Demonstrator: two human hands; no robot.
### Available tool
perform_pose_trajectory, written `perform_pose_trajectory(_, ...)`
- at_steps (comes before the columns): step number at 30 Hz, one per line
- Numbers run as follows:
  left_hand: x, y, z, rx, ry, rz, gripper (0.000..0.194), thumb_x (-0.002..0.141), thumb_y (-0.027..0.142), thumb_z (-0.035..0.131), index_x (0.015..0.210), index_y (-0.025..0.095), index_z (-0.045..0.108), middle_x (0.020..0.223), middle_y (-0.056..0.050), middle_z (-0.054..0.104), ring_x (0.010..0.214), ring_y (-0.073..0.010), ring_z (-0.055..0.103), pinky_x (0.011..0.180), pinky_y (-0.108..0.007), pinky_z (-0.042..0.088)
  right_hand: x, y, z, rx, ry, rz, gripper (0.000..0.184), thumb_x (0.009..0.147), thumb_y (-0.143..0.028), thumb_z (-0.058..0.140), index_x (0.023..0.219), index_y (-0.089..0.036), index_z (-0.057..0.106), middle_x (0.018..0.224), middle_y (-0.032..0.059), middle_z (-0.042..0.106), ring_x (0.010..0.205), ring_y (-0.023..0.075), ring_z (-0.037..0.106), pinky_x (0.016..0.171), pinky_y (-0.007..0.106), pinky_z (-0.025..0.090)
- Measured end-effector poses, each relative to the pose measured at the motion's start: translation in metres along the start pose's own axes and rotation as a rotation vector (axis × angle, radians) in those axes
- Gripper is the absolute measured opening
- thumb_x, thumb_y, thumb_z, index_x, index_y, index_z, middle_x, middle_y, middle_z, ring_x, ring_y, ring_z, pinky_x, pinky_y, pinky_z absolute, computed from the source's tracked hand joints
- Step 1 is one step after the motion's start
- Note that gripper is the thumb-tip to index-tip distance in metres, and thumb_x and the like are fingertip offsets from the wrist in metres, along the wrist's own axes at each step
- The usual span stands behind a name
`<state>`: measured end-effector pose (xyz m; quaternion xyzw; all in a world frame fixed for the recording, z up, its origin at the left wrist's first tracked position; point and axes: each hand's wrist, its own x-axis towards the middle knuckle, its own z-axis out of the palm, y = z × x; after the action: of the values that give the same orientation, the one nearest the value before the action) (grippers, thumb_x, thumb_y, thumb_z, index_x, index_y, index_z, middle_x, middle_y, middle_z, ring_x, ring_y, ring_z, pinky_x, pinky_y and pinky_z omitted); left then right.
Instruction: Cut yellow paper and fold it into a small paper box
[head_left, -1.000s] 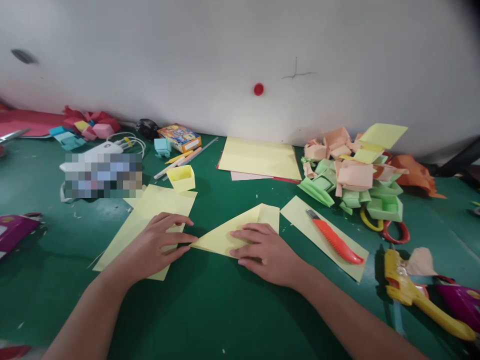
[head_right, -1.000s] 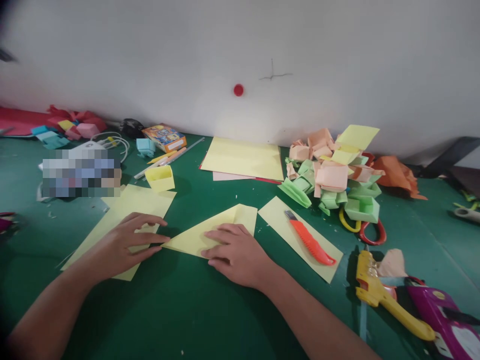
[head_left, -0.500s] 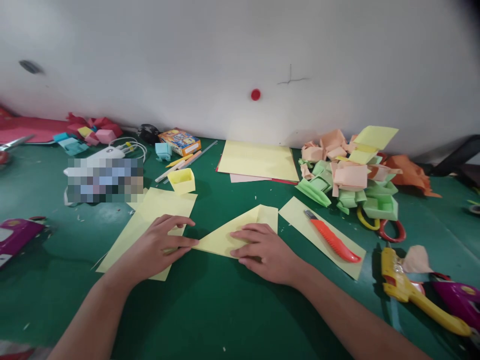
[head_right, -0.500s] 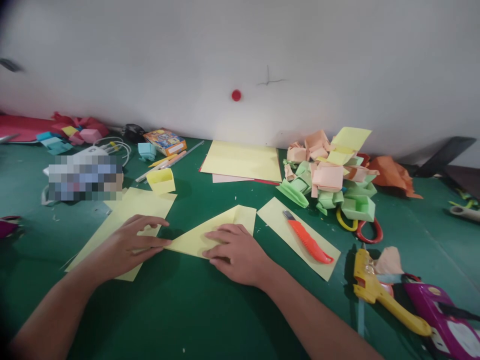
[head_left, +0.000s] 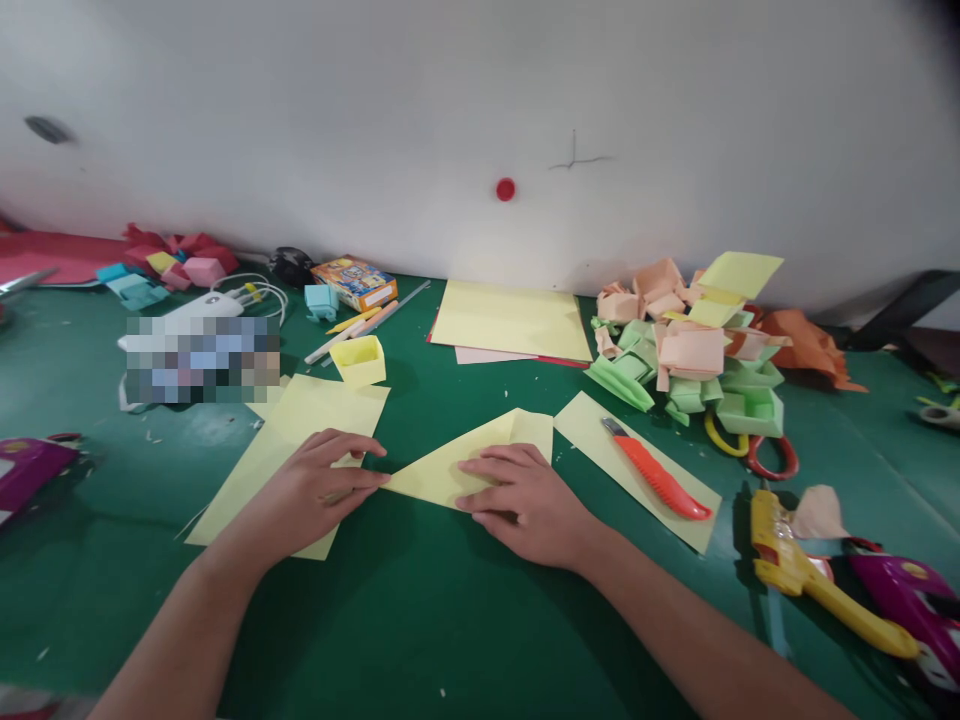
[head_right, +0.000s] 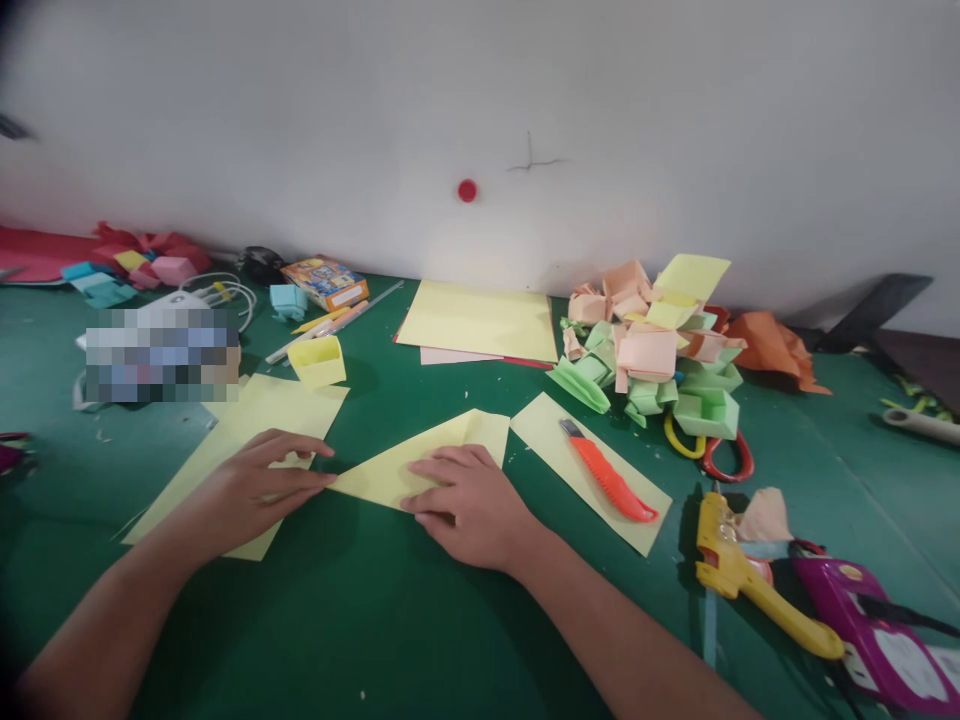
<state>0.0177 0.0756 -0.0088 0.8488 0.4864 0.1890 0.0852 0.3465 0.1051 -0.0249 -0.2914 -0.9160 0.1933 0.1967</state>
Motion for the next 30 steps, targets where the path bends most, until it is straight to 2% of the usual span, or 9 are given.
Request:
perform_pose_trajectory(20, -0.0008, -0.0014, -0.0026, 0.075, -0.027, 0.056, 0.033, 0.096, 0.023, 0.055, 0.108, 0.042, 0.078, 0.128, 0.000, 0.066, 0.115, -0.0226, 0.060, 0.097, -0.037, 0.049, -0.0008, -0.0020, 0.0000, -0.008, 0.034, -0.002, 0.022, 0.096, -0.025, 0.063, 0.110, -0.032, 0.079, 0.136, -0.0019, 0.069, 0.127, 0.0260, 0.058, 0.106, 0.048, 0.043)
perform_pose_trajectory(26, -0.0027, -0.0023, -0.0025, 0.049, -0.018, 0.041, 0.031, 0.092, 0.019, 0.055, 0.090, 0.036, 0.081, 0.132, 0.000, 0.065, 0.118, -0.0241, 0.059, 0.097, -0.037, 0.050, -0.0004, -0.0020, -0.0014, 0.009, 0.024, 0.004, 0.021, 0.095, -0.023, 0.064, 0.107, -0.032, 0.080, 0.135, -0.0011, 0.069, 0.127, 0.0257, 0.058, 0.108, 0.048, 0.042)
perform_pose_trajectory(30, -0.0021, 0.0013, -0.0040, 0.025, -0.002, 0.033, 0.030, 0.092, 0.020, 0.054, 0.087, 0.034, 0.080, 0.131, 0.000, 0.065, 0.115, -0.0230, 0.058, 0.094, -0.036, 0.051, -0.0005, -0.0011, -0.0013, 0.026, 0.036, -0.004, 0.021, 0.095, -0.021, 0.064, 0.105, -0.029, 0.080, 0.134, 0.0000, 0.070, 0.127, 0.0256, 0.058, 0.109, 0.047, 0.042)
